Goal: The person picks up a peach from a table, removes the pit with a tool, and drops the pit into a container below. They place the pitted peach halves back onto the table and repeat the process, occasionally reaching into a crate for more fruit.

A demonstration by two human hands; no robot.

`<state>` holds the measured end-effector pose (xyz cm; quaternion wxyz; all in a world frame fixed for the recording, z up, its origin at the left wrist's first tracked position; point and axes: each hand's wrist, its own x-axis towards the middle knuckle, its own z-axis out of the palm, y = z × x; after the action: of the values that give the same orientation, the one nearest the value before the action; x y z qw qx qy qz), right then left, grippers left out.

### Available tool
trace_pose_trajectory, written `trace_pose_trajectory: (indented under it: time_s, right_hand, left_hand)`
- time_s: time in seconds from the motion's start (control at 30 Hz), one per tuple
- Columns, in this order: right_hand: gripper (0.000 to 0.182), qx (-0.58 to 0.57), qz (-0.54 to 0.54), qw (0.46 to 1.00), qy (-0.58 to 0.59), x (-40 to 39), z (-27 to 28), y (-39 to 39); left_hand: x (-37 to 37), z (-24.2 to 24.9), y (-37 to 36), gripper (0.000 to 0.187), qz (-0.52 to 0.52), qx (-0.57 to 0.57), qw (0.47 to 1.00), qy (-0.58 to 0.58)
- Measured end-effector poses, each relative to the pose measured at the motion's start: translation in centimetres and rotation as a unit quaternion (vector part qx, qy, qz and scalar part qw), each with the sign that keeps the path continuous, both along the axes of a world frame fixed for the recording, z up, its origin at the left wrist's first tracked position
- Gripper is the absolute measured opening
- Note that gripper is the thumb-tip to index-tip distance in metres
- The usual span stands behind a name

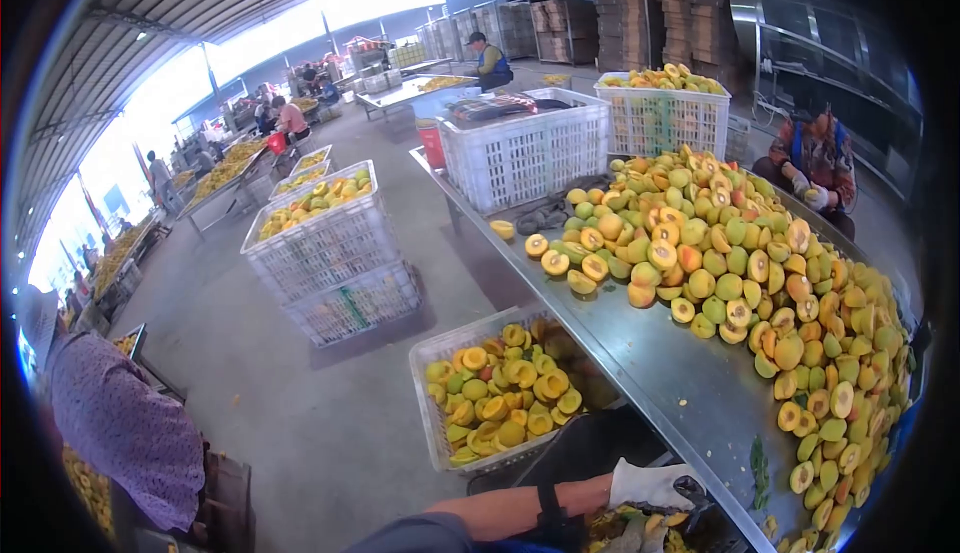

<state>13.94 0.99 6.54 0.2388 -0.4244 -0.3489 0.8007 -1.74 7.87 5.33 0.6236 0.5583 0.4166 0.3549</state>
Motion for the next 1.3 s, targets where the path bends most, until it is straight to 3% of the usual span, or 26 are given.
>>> trace_pose_trajectory:
  time_s: [0.13,0.27,0.3,0.33,0.37,0.4,0.43,0.47,0.5,0.53,0.57,0.6,0.63,0.67,0.73,0.77,0.83,0.93,1.0,1.03,1.07,1.13,1.17,1.23,1.3]
  right_hand:
    - [0.021,-0.1,-0.031,0.989,0.1,0.8,0.2,-1.0]
    - [0.021,-0.167,-0.048,0.961,0.217,2.4,-1.3,-1.6]
    - [0.021,-0.183,-0.056,0.943,0.271,2.9,-2.3,-1.3]
    - [0.021,-0.193,-0.047,0.925,0.325,3.6,-3.4,-0.8]
    - [0.021,-0.193,-0.045,0.91,0.364,4.4,-4.8,-0.7]
    - [0.021,-0.17,0.032,0.911,0.374,6.0,-6.6,0.1]
    - [0.027,-0.033,0.069,0.983,0.164,6.8,-6.2,0.7]
    - [0.03,0.032,0.016,0.998,0.048,7.0,-7.6,0.6]
    - [0.034,0.081,-0.029,0.993,-0.083,7.2,-9.0,0.5]
    - [0.035,-0.087,-0.083,0.991,-0.064,7.0,-6.9,1.2]
    - [0.034,-0.092,-0.098,0.987,-0.085,7.6,-7.5,1.0]
    - [0.032,-0.095,-0.108,0.984,-0.105,8.7,-8.5,0.7]
    - [0.031,-0.095,-0.12,0.98,-0.124,9.1,-9.5,0.2]
    - [0.035,-0.081,-0.109,0.98,-0.148,9.0,-9.9,0.2]
    - [0.042,-0.055,-0.088,0.974,-0.2,8.7,-10.1,0.0]
    - [0.041,-0.025,-0.076,0.963,-0.259,7.8,-10.1,0.0]
    - [0.04,0.005,-0.028,0.963,-0.268,6.5,-9.3,0.4]
    - [0.037,0.07,0.014,0.958,-0.278,5.5,-9.9,0.7]
    - [0.036,0.107,0.121,0.931,-0.327,6.7,-12.7,0.6]
    - [0.034,0.218,0.13,0.896,-0.363,7.6,-16.8,-0.9]
    - [0.032,0.478,0.161,0.757,-0.415,9.4,-23.6,-3.1]
    - [0.029,0.452,0.199,0.761,-0.42,9.3,-25.7,-2.9]
    - [0.027,0.36,0.168,0.825,-0.401,9.3,-24.9,-2.3]
    - [0.024,0.165,0.105,0.917,-0.347,6.7,-14.4,1.3]
    - [0.023,0.177,0.077,0.933,-0.303,7.2,-19.7,-0.1]
  left_hand:
    - [1.3,-2.1,-1.1,0.042,0.064,0.017,0.995,-0.068]
    - [3.2,-6.6,-1.3,0.04,0.28,0.049,0.941,-0.182]
    - [2.5,-4.3,-2.3,0.042,0.233,-0.106,0.928,-0.272]
    - [1.7,-2.0,-3.3,0.046,0.209,-0.267,0.875,-0.345]
    - [1.0,-1.3,-3.2,0.054,0.247,-0.291,0.87,-0.313]
    - [0.1,0.9,-3.9,0.06,0.238,-0.227,0.896,-0.297]
    - [-0.8,-0.8,-3.6,0.064,0.208,-0.193,0.913,-0.293]
    - [-2.0,-1.3,-4.0,0.059,0.197,-0.096,0.949,-0.228]
    - [-3.2,1.3,-4.5,0.045,0.239,-0.123,0.961,-0.07]
    - [-4.4,3.8,-5.1,0.036,0.261,-0.166,0.948,0.081]
    - [-6.4,4.8,-5.2,0.038,0.193,-0.044,0.95,0.241]
    - [-9.0,4.2,-5.2,0.035,0.149,0.105,0.893,0.411]
    - [-10.8,6.2,-5.4,0.034,0.126,0.079,0.845,0.513]
    - [-13.1,6.1,-5.6,0.034,0.117,0.168,0.764,0.612]
    - [-15.3,8.0,-3.8,0.035,0.188,0.203,0.719,0.638]
    - [-15.7,8.6,-1.9,0.035,0.216,0.215,0.739,0.602]
    - [-15.8,9.5,3.3,0.034,0.268,0.238,0.773,0.524]
    - [-15.9,8.1,12.8,0.032,0.235,0.163,0.732,0.619]
    - [-16.4,5.8,18.7,0.035,0.231,0.087,0.702,0.668]
    - [-16.8,4.1,20.9,0.037,0.225,0.078,0.698,0.676]
    - [-17.0,3.1,22.4,0.039,0.219,0.068,0.692,0.685]
    - [-16.0,2.6,23.5,0.043,0.237,0.068,0.691,0.68]
    - [-15.6,2.2,23.5,0.045,0.247,0.067,0.69,0.677]
    - [-16.0,1.0,23.3,0.045,0.266,0.097,0.736,0.615]
    - [-17.0,0.0,22.8,0.046,0.314,0.132,0.777,0.529]
